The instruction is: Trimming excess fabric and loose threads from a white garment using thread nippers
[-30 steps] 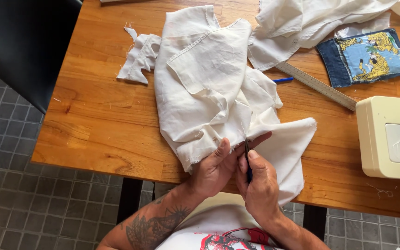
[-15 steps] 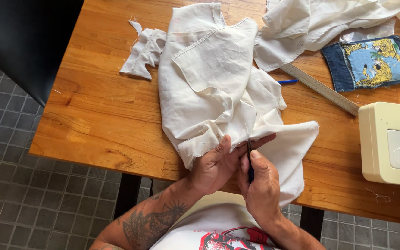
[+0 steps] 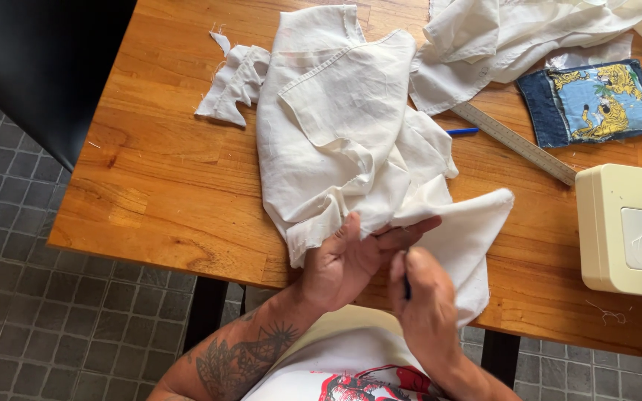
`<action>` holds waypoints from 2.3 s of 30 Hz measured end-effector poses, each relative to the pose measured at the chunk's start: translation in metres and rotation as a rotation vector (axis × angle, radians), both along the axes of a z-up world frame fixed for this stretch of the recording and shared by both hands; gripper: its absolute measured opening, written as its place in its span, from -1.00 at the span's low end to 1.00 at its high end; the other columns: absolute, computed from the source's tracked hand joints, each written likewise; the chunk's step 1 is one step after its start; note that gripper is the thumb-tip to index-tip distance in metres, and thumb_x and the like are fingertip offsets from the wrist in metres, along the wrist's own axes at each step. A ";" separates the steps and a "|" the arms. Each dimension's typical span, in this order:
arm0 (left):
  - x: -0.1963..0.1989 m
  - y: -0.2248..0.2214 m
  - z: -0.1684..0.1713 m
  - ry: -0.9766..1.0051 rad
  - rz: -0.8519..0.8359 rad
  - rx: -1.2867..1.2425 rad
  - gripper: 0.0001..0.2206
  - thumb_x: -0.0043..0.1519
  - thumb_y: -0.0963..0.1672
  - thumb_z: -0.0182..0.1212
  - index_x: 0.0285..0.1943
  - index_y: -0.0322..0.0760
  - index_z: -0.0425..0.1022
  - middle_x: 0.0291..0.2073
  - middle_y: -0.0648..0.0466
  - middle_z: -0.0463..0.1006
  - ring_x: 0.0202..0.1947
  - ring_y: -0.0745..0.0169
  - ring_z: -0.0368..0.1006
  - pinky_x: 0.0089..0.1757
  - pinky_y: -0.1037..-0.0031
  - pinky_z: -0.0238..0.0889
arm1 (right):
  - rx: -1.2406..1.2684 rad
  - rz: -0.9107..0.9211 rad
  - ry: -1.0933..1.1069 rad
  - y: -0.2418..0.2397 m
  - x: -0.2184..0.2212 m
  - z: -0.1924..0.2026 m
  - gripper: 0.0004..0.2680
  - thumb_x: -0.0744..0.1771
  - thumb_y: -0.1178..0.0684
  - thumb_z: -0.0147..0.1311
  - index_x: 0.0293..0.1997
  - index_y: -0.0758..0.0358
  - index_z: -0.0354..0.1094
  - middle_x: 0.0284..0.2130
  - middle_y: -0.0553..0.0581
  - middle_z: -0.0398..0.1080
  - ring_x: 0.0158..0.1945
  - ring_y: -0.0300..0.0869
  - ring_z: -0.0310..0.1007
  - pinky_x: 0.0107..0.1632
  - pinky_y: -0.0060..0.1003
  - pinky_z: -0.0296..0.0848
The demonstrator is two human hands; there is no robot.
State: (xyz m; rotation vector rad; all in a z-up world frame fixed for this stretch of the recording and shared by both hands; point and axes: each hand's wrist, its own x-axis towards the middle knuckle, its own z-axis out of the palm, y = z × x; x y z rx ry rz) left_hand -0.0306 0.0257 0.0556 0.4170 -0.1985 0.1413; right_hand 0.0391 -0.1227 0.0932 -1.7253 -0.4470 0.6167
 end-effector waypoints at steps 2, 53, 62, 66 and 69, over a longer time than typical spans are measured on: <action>0.000 -0.001 0.003 0.011 0.103 -0.002 -0.31 0.69 0.18 -0.21 0.85 -0.29 0.18 0.70 -0.25 0.32 0.77 -0.25 0.16 0.73 -0.03 -0.15 | 0.136 -0.059 -0.173 -0.013 0.001 -0.010 -0.73 0.52 -0.17 -0.01 -0.19 0.18 0.32 -0.46 -0.04 0.20 -0.41 -0.31 0.13 -0.31 -0.31 0.14; 0.021 -0.020 -0.026 0.378 0.231 0.235 -0.36 0.58 0.19 0.05 0.44 -0.41 0.66 0.36 -0.13 0.71 0.47 0.10 0.58 0.55 0.25 0.29 | 0.003 0.159 0.368 -0.010 0.025 0.000 -0.55 0.52 -0.31 -0.19 -0.39 0.27 0.24 -0.81 0.09 0.02 -0.74 -0.18 -0.06 -0.62 -0.24 -0.09; 0.023 -0.020 -0.020 0.392 0.245 0.177 -0.36 0.59 0.16 0.04 0.47 -0.46 0.63 0.38 -0.17 0.69 0.47 0.08 0.57 0.57 0.26 0.26 | 0.113 -0.041 0.516 -0.013 0.019 -0.021 -0.56 0.57 -0.24 -0.03 -0.35 0.33 0.39 -0.46 0.06 0.26 -0.41 -0.27 0.28 -0.43 -0.46 0.29; 0.025 -0.021 -0.009 0.351 0.255 0.144 -0.32 0.56 0.18 0.11 0.57 -0.47 0.51 0.45 -0.22 0.62 0.51 0.02 0.52 0.59 0.25 0.24 | 0.098 -0.099 0.523 -0.009 0.017 -0.025 -0.59 0.57 -0.23 0.04 -0.35 0.25 0.39 -0.46 0.01 0.27 -0.41 -0.31 0.26 -0.45 -0.48 0.27; 0.025 -0.022 -0.030 0.414 0.218 0.164 -0.35 0.59 0.18 0.00 0.49 -0.44 0.62 0.40 -0.16 0.68 0.52 0.09 0.52 0.60 0.29 0.18 | 0.050 0.020 0.416 -0.005 0.017 -0.011 -0.53 0.56 -0.31 -0.10 -0.42 0.21 0.26 -0.61 0.01 0.08 -0.62 -0.23 0.07 -0.56 -0.36 -0.01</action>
